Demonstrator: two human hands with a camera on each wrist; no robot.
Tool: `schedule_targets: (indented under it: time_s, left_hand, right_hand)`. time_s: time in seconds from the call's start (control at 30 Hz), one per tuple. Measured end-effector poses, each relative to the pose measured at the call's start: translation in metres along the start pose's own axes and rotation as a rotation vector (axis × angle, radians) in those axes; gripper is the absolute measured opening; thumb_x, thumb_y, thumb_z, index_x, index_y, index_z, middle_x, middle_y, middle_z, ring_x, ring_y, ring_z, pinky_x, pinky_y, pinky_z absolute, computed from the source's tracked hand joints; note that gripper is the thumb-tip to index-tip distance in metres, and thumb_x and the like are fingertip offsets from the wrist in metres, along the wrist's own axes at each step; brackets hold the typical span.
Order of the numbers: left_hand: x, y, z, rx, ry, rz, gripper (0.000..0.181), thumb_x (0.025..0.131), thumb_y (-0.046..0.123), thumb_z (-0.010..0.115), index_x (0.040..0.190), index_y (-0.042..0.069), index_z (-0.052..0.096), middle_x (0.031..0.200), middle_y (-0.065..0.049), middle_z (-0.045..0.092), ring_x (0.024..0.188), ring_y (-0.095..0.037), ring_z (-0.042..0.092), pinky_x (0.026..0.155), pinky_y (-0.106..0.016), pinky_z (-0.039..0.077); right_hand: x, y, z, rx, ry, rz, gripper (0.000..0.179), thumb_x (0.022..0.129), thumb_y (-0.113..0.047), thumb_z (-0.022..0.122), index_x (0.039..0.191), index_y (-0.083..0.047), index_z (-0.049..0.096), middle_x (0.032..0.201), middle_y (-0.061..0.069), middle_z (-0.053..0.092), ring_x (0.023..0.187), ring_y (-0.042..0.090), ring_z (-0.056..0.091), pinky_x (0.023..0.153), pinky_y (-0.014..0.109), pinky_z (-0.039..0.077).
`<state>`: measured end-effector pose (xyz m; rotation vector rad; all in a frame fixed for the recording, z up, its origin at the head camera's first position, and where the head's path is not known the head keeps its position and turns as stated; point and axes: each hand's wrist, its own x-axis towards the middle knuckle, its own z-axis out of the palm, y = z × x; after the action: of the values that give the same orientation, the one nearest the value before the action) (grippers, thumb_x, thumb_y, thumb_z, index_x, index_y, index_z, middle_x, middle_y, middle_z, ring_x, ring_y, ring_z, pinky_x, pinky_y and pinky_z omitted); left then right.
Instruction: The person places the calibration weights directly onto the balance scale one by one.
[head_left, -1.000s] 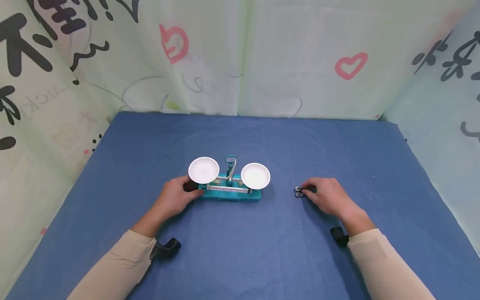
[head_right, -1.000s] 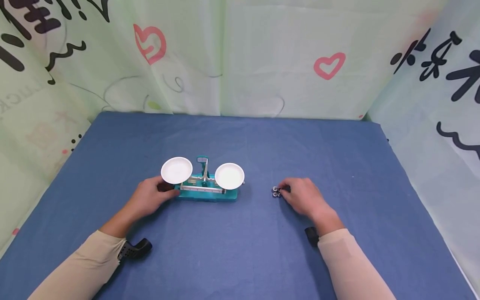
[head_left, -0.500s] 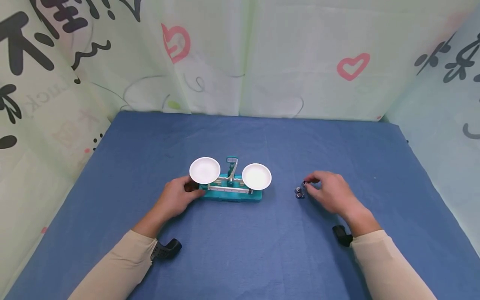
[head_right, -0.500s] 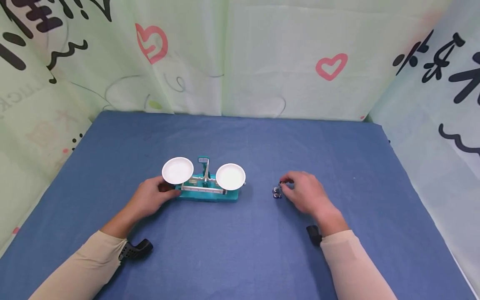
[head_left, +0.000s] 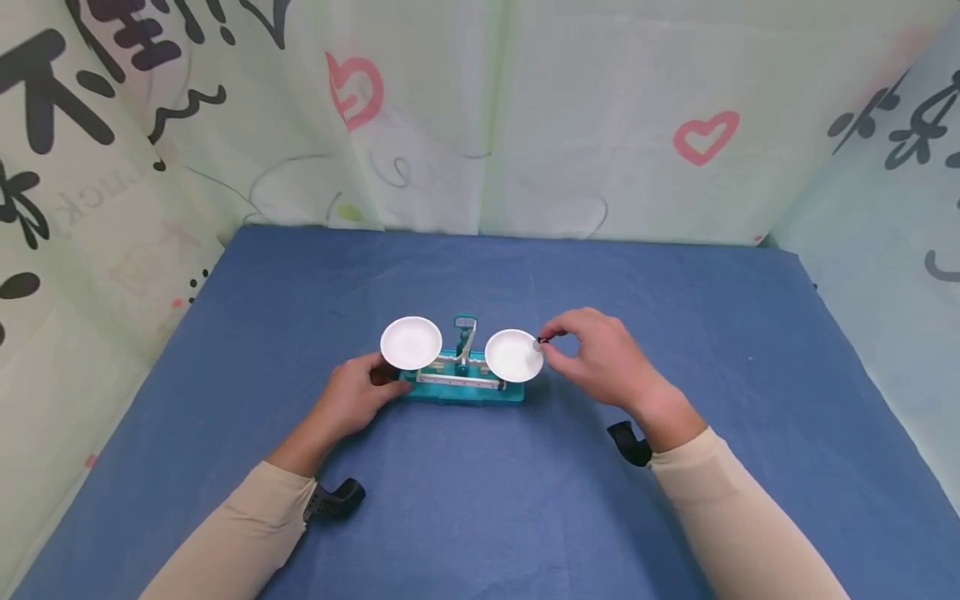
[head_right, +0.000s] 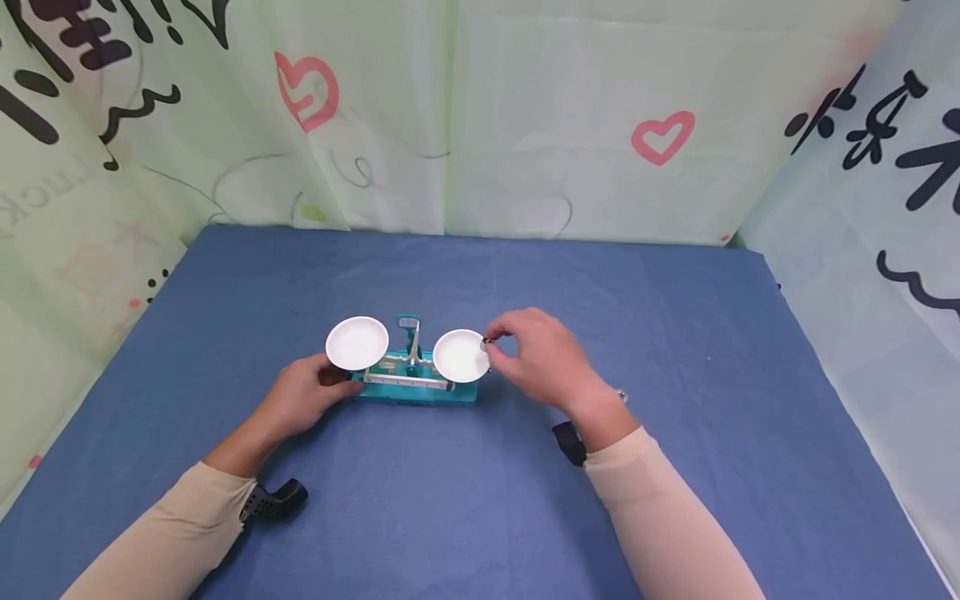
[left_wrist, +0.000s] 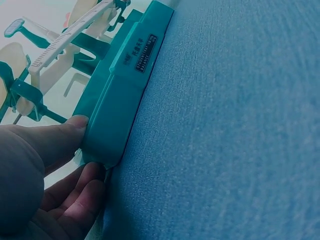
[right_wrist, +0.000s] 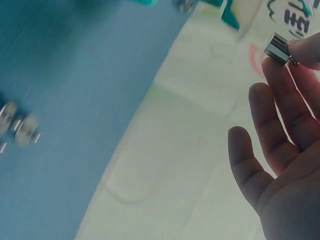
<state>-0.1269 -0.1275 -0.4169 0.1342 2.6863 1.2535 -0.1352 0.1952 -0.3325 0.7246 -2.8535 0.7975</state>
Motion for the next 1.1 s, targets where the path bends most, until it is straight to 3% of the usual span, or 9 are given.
schedule_targets:
  time_s: [0.23, 0.53, 0.83, 1.1]
  left_hand:
    - [0.001, 0.0, 0.001, -0.014, 0.006, 0.0, 0.035, 0.09, 0.02, 0.077, 0.118, 0.001, 0.068, 0.107, -0.012, 0.071, 0.101, -0.029, 0.066, 0.087, -0.047, 0.052]
    - [0.0, 0.0, 0.001, -0.013, 0.01, 0.003, 0.035, 0.09, 0.019, 0.076, 0.118, 0.0, 0.067, 0.107, -0.013, 0.071, 0.1, -0.029, 0.066, 0.087, -0.048, 0.052]
    - [0.0, 0.0, 0.002, -0.025, 0.013, -0.006, 0.035, 0.09, 0.018, 0.077, 0.119, 0.0, 0.067, 0.107, -0.012, 0.071, 0.1, -0.028, 0.066, 0.087, -0.047, 0.052]
    - [0.0, 0.001, 0.001, -0.031, 0.01, -0.01, 0.035, 0.09, 0.018, 0.076, 0.119, 0.0, 0.067, 0.107, -0.012, 0.071, 0.1, -0.028, 0.066, 0.087, -0.047, 0.052]
  right_hand:
    - [0.016, -0.011, 0.016, -0.004, -0.08, -0.023, 0.013, 0.094, -0.011, 0.068, 0.103, -0.005, 0.075, 0.105, 0.009, 0.07, 0.106, 0.031, 0.058, 0.091, 0.051, 0.048]
    - [0.024, -0.015, 0.03, -0.087, -0.036, -0.114, 0.011, 0.092, -0.013, 0.069, 0.096, -0.009, 0.078, 0.096, 0.004, 0.073, 0.099, 0.03, 0.059, 0.092, 0.055, 0.044]
    - [0.025, -0.019, 0.031, -0.068, -0.054, -0.086, 0.014, 0.093, -0.014, 0.069, 0.101, -0.008, 0.077, 0.102, 0.005, 0.073, 0.105, 0.031, 0.058, 0.095, 0.056, 0.043]
    - [0.013, -0.006, 0.012, 0.024, -0.017, 0.002, 0.021, 0.095, -0.009, 0.067, 0.114, -0.001, 0.071, 0.112, 0.013, 0.068, 0.109, 0.033, 0.06, 0.094, 0.052, 0.048]
